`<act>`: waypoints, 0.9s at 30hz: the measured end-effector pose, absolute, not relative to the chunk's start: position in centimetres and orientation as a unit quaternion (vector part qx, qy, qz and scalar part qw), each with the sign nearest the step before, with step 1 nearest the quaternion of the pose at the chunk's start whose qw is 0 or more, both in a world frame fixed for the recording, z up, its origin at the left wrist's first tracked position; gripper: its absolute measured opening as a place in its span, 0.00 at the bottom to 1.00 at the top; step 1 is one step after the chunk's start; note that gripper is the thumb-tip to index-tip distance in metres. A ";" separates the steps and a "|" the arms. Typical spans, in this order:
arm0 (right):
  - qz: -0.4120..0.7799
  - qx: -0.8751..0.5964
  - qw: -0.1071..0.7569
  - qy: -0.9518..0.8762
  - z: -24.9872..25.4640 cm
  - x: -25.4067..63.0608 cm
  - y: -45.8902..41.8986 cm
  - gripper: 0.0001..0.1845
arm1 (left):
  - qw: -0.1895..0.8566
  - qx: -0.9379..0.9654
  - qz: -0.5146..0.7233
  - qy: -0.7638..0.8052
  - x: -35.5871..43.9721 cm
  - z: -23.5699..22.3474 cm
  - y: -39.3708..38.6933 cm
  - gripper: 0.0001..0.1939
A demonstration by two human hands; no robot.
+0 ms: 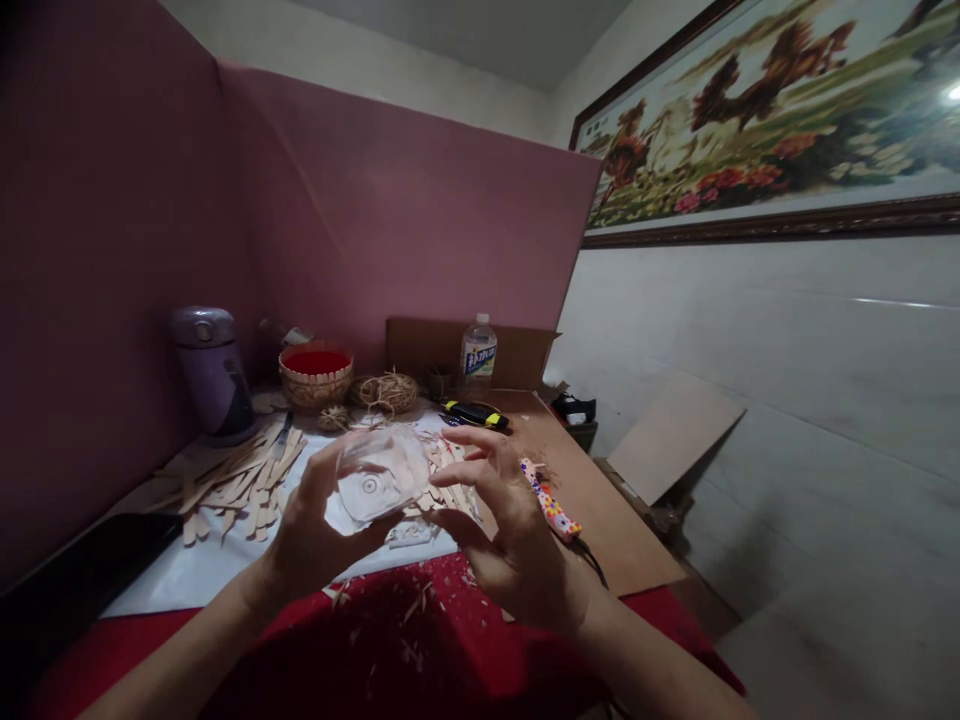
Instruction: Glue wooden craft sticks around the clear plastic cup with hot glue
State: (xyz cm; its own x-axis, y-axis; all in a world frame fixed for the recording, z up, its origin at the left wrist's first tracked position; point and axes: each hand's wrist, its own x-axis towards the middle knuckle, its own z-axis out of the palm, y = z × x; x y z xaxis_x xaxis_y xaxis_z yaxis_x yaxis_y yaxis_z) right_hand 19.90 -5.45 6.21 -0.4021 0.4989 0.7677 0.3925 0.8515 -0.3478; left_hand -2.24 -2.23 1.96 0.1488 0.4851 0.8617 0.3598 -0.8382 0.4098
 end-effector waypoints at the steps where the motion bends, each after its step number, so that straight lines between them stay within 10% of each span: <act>1: 0.053 -0.270 0.474 -0.837 6.2 20.0 -5.4 0.17 | 0.108 0.748 0.592 0.280 -1.8 2.0 -2.5 0.39; 9: 0.047 -0.270 0.473 -0.837 6.8 19.3 -5.0 0.18 | 0.530 0.626 0.521 0.235 -0.6 2.9 -2.9 0.35; 27: 0.330 -0.322 0.520 -0.719 6.7 18.4 -4.7 0.02 | 0.543 0.661 0.476 0.205 -0.9 1.7 -2.8 0.54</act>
